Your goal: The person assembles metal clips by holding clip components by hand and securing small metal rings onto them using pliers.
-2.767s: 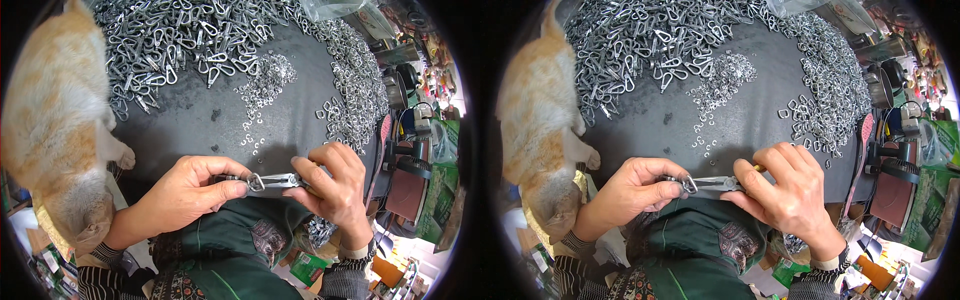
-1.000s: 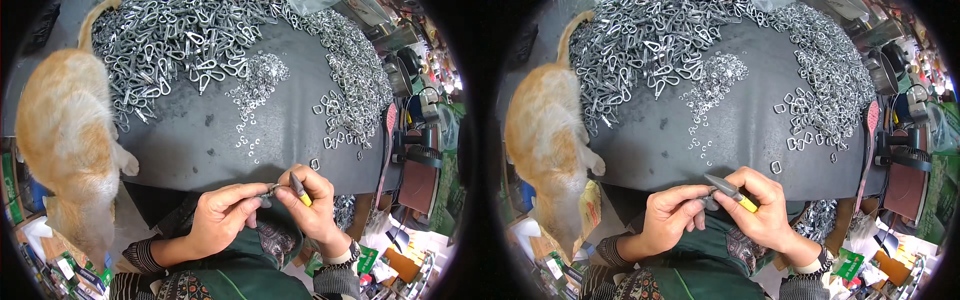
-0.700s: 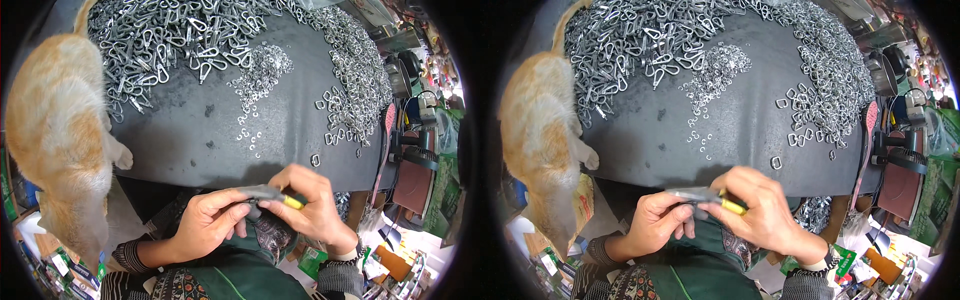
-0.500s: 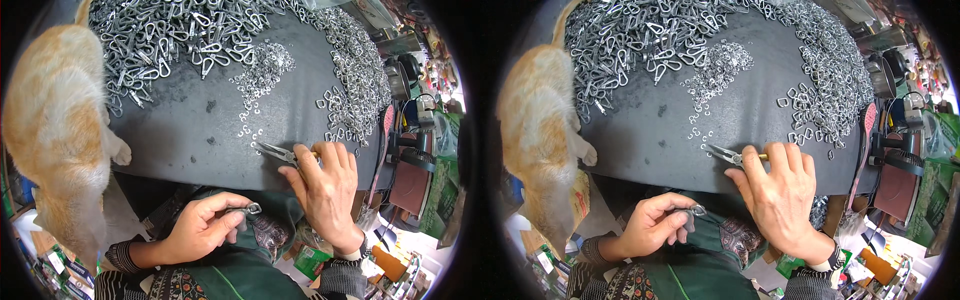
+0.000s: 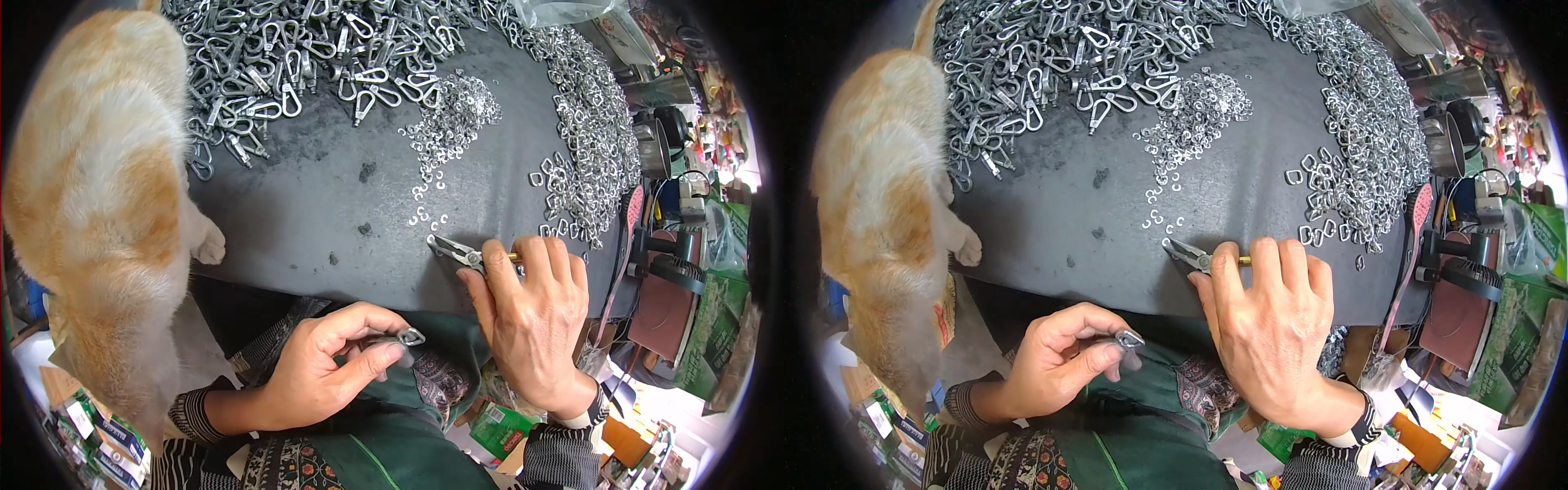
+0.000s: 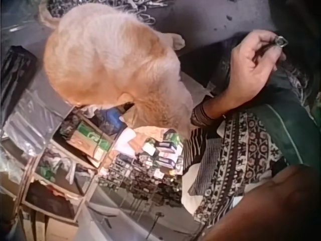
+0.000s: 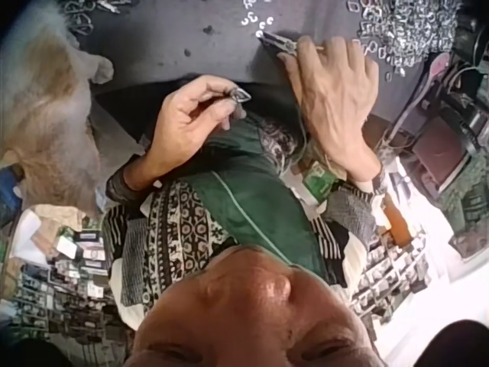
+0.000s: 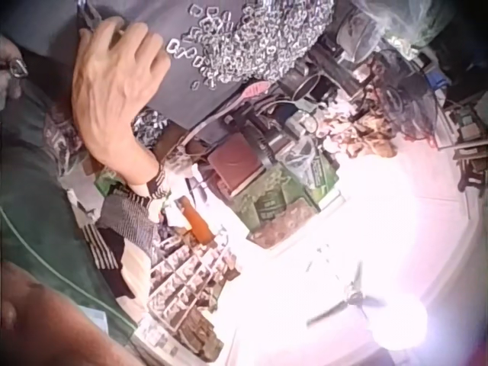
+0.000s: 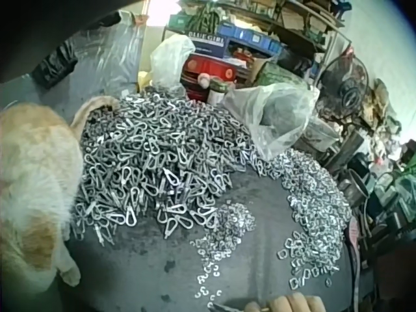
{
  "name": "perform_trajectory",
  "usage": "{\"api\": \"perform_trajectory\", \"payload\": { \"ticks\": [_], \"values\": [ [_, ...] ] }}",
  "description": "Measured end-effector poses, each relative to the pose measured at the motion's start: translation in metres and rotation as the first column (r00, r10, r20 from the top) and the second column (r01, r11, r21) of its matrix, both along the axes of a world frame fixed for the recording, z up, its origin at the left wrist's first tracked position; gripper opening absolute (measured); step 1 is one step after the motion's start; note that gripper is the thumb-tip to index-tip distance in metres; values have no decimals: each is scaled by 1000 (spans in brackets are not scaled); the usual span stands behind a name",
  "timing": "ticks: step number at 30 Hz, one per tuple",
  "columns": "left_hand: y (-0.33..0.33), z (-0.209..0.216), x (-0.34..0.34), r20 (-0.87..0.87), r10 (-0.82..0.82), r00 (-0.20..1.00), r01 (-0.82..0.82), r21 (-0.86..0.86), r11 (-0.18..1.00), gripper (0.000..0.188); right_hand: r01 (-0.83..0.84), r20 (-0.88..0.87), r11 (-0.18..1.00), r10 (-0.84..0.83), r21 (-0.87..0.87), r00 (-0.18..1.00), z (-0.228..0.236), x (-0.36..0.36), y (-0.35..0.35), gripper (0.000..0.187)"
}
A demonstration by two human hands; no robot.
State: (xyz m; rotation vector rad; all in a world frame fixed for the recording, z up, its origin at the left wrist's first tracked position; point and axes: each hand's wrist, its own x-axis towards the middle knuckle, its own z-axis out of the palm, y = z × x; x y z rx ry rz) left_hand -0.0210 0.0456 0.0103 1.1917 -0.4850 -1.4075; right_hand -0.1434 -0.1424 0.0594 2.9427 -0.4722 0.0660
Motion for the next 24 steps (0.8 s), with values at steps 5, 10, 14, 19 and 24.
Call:
{"api": "perform_trajectory", "payload": {
  "ticks": [5, 10, 14, 19, 24],
  "values": [
    [-3, 0, 6, 261, 75, 963, -50, -100, 994, 14, 8, -32, 1000, -8, -8, 999, 3, 5, 2, 30],
    [-5, 0, 18, 180, 122, 976, -107, -88, 990, 14, -140, -50, 988, 144, 70, 988, 20, 1, -16, 33],
    [-6, 4, 26, -213, 23, 977, -1, 103, 995, 12, -338, 52, 890, 339, 307, 939, 26, -4, -23, 39],
    [-10, 4, 25, -192, -27, 981, 42, 75, 996, 13, -379, 130, 858, 356, 347, 925, 16, -5, -21, 37],
    [-12, 5, 19, -186, 45, 982, -32, 71, 997, 10, -417, 192, 846, 372, 332, 908, 6, -6, -26, 35]
  ]
}}
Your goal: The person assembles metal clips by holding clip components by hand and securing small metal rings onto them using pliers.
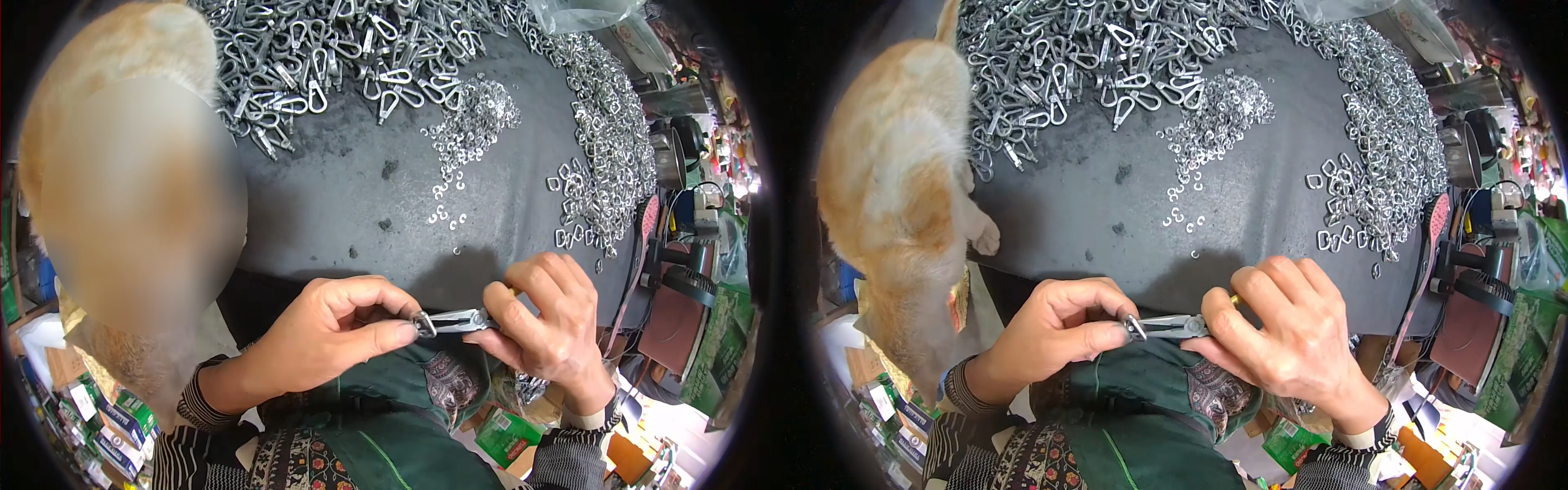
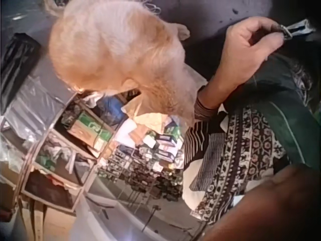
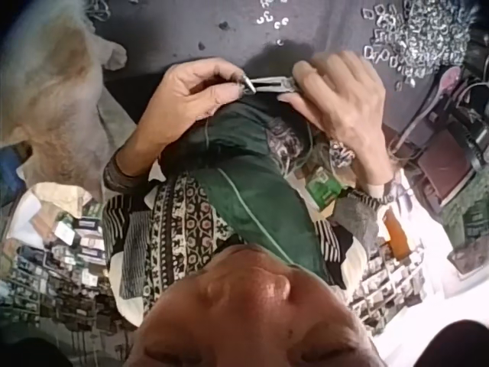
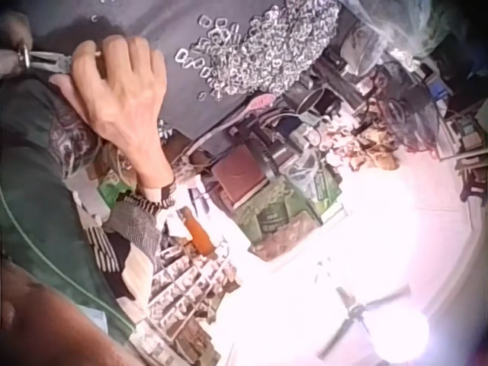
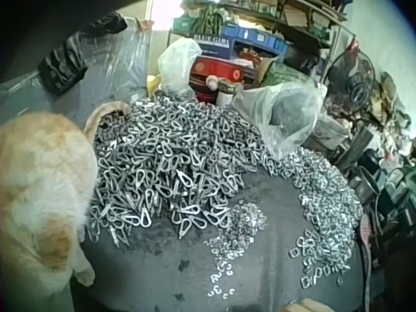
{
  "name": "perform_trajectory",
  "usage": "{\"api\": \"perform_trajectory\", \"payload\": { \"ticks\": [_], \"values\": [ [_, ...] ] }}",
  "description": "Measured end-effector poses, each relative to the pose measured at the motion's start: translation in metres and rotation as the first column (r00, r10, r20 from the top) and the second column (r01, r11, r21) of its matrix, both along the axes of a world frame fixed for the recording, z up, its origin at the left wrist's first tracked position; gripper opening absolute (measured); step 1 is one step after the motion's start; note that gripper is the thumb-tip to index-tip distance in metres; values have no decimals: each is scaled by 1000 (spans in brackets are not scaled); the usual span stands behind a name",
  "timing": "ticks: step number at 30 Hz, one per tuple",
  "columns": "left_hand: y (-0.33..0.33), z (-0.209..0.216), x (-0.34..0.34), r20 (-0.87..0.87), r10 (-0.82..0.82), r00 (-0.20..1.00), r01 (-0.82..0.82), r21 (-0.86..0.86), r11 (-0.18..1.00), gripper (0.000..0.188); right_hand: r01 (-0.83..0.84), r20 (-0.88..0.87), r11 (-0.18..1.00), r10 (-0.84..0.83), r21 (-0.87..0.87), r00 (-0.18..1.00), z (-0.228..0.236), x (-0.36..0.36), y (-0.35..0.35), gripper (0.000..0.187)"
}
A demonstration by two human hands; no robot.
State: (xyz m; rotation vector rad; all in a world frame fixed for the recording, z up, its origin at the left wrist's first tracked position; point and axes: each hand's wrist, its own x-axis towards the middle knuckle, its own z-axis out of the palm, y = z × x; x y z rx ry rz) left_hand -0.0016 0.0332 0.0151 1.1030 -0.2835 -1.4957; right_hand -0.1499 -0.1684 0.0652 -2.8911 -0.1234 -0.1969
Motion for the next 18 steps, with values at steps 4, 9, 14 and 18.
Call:
{"api": "perform_trajectory", "payload": {
  "ticks": [4, 9, 14, 18],
  "values": [
    [-5, 12, 6, 619, -23, 785, 116, -110, 987, 15, 7, 54, 1000, -7, -9, 999, -5, -13, 4, 35],
    [-62, 9, 32, 976, 203, -72, -27, -206, 978, 26, 137, -65, 991, -136, 6, 988, -20, -44, 18, 33],
    [-118, -18, 67, 874, 56, -483, -178, -160, 971, 23, 218, -96, 976, -218, -11, 971, -24, -47, 27, 31],
    [-120, -30, 59, 865, 6, -501, -207, -126, 970, 22, 362, -26, 931, -362, 34, 932, -28, -65, 5, 34]
  ]
}}
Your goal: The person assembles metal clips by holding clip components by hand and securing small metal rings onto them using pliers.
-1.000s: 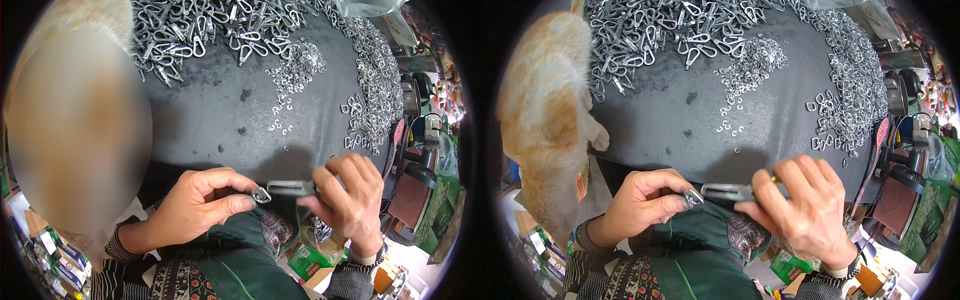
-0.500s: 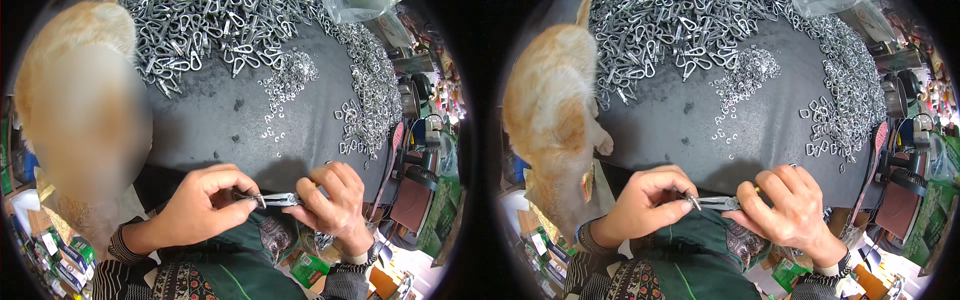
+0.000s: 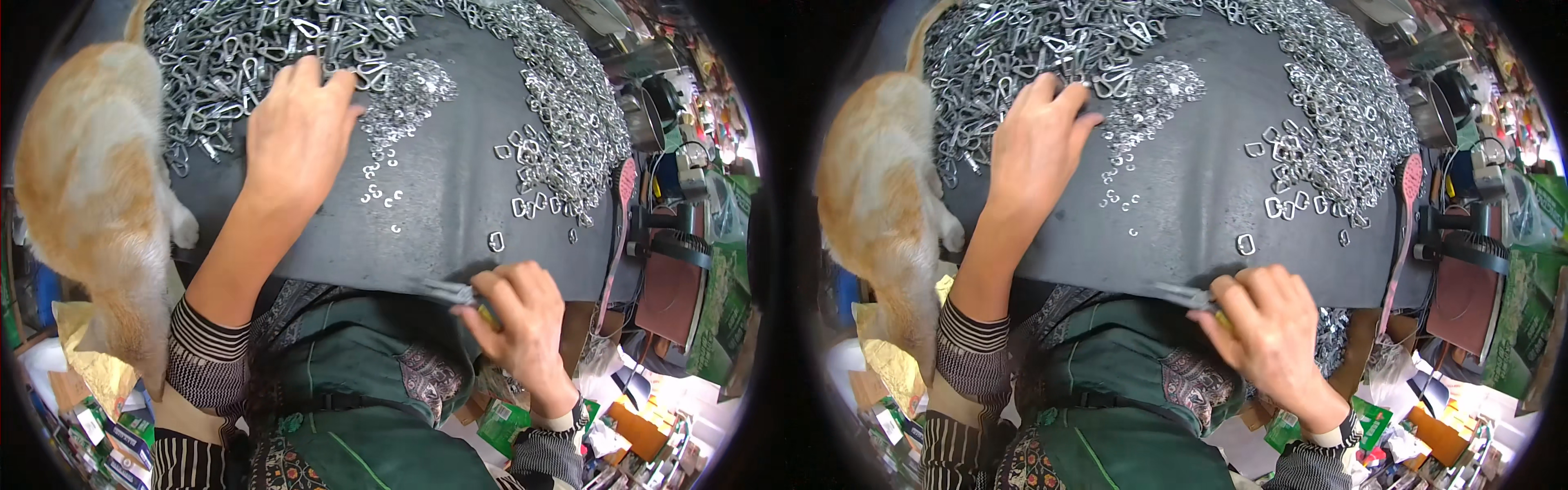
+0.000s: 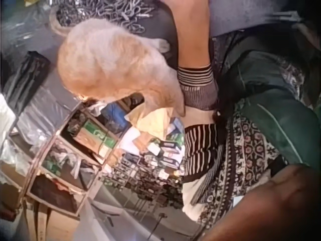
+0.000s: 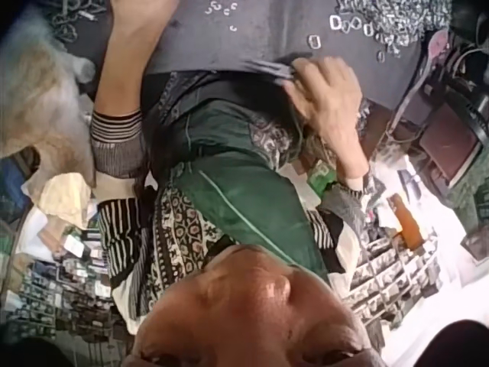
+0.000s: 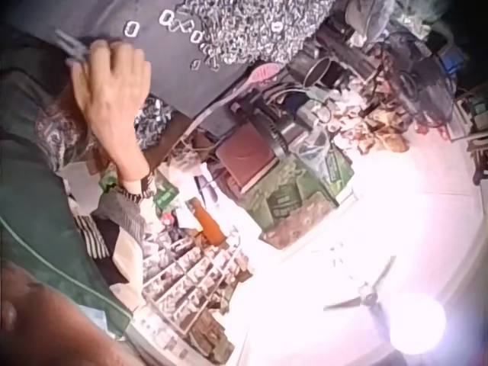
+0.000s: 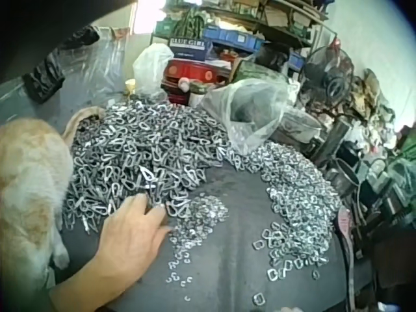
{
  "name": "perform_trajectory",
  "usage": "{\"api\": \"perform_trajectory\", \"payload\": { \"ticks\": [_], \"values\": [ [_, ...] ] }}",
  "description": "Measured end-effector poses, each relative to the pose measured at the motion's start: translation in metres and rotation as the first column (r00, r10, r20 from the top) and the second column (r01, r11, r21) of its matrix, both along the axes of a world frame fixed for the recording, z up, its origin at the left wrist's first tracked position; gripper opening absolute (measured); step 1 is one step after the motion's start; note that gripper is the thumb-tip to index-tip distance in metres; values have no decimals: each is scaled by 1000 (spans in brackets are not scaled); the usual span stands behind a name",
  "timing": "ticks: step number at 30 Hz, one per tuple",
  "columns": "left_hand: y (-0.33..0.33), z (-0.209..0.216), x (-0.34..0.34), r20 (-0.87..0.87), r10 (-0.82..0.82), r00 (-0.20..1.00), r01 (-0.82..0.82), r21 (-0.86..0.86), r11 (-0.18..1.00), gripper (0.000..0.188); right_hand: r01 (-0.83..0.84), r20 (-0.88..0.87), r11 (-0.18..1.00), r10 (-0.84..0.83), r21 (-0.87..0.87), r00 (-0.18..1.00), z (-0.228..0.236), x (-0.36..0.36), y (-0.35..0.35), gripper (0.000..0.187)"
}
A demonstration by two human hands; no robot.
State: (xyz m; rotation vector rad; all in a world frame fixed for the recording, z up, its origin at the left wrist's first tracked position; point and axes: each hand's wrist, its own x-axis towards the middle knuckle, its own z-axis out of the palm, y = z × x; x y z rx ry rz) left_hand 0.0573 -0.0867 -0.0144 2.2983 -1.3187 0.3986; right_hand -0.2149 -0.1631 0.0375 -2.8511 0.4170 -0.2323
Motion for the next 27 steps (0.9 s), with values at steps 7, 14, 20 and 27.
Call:
{"api": "perform_trajectory", "payload": {
  "ticks": [7, 14, 20, 27],
  "values": [
    [21, 0, -11, -49, -72, 996, 68, -77, 995, 28, 266, 164, 964, -259, -23, 952, -29, -5, -24, 31],
    [29, 5, 1, 16, -101, 995, 101, 20, 995, 18, 265, 81, 964, -265, 17, 961, -22, 1, -30, 25],
    [22, 11, 3, -28, -35, 999, 38, 127, 991, 25, 334, 108, 932, -350, 141, 931, -21, 3, -34, 22],
    [46, 14, 5, -351, -44, 935, 4, -114, 993, 28, 435, 69, 877, -456, 205, 887, -16, 2, -33, 20]
  ]
}}
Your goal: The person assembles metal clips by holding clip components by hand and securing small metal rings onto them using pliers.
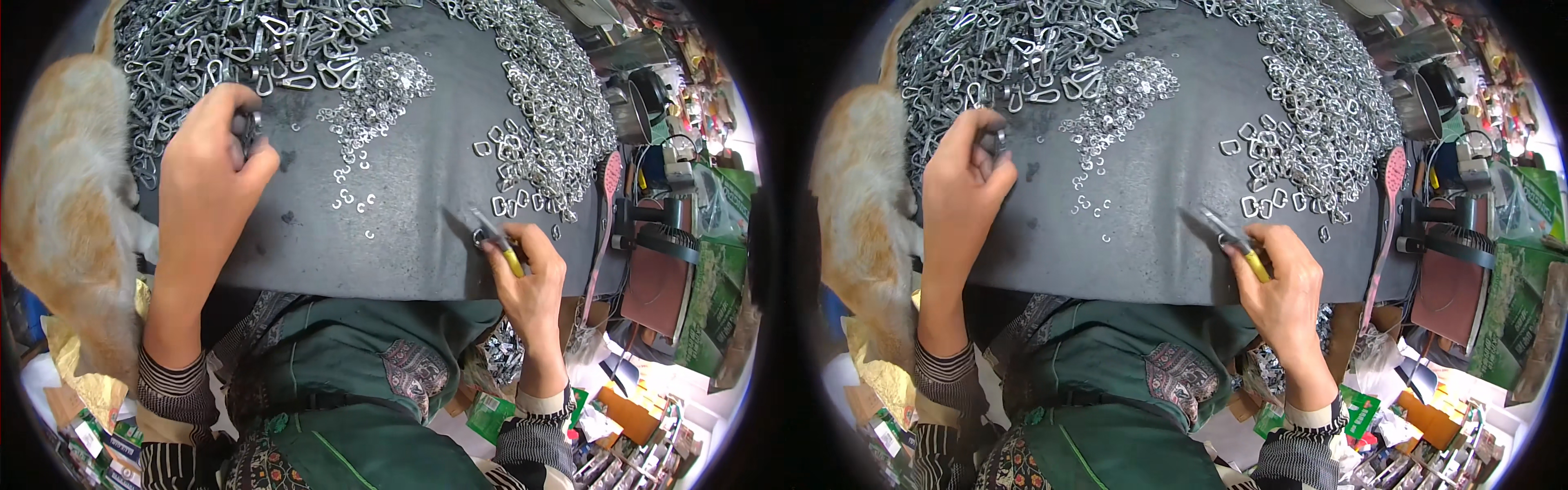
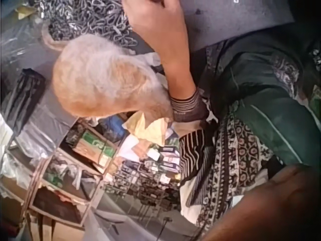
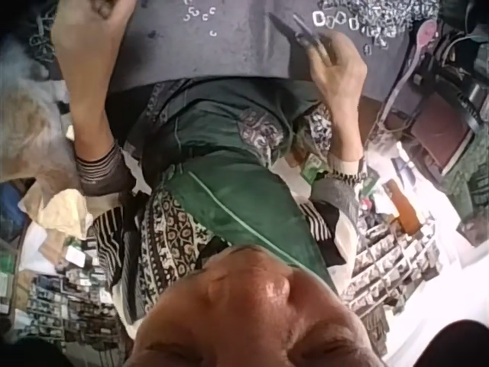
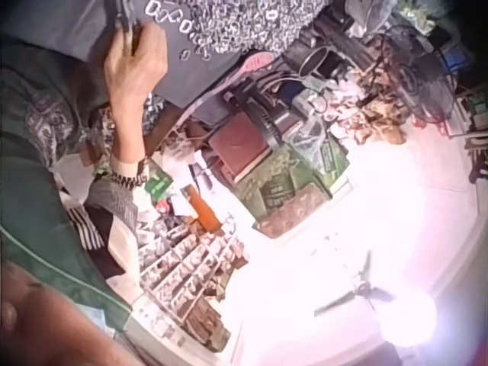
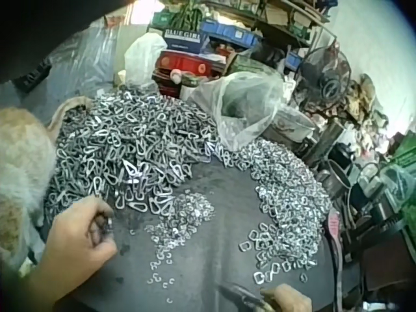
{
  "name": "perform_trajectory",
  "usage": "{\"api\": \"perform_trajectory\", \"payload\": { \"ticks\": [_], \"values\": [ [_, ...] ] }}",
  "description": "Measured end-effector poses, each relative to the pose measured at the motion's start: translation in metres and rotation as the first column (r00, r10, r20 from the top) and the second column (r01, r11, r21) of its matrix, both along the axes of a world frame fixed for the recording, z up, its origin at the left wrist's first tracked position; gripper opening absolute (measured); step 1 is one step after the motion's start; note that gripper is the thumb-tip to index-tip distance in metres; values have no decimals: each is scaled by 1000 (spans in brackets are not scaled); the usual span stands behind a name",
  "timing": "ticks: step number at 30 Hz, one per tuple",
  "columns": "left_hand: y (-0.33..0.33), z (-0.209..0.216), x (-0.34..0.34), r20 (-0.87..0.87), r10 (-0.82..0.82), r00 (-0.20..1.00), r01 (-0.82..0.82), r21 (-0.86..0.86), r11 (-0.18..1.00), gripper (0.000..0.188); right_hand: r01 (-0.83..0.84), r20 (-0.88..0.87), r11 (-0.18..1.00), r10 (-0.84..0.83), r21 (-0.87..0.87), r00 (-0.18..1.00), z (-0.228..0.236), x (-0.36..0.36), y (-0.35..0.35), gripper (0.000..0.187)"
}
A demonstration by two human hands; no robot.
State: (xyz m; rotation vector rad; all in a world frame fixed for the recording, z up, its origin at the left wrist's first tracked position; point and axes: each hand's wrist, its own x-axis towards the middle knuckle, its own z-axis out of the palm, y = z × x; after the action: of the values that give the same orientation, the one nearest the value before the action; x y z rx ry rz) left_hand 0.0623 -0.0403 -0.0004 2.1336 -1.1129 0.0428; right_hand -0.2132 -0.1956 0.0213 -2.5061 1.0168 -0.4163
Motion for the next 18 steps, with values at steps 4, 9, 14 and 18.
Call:
{"api": "perform_trajectory", "payload": {
  "ticks": [4, 9, 14, 18],
  "values": [
    [24, 5, 7, -802, -241, 547, -249, -431, 868, 24, -58, -22, 960, 54, -275, 998, -19, -1, 3, 26],
    [50, 9, -21, -878, -451, -157, -397, -363, 843, 32, -120, -74, 902, 98, -416, 992, -20, -7, 17, 31],
    [64, 18, -59, -877, -293, -382, -190, -236, 953, 20, -112, -22, 990, 111, -90, 994, -3, 5, 25, 23],
    [61, 26, -78, -870, -283, -404, -210, -213, 954, 22, -312, 266, 846, 211, 432, 941, 14, 32, 43, 9]
  ]
}}
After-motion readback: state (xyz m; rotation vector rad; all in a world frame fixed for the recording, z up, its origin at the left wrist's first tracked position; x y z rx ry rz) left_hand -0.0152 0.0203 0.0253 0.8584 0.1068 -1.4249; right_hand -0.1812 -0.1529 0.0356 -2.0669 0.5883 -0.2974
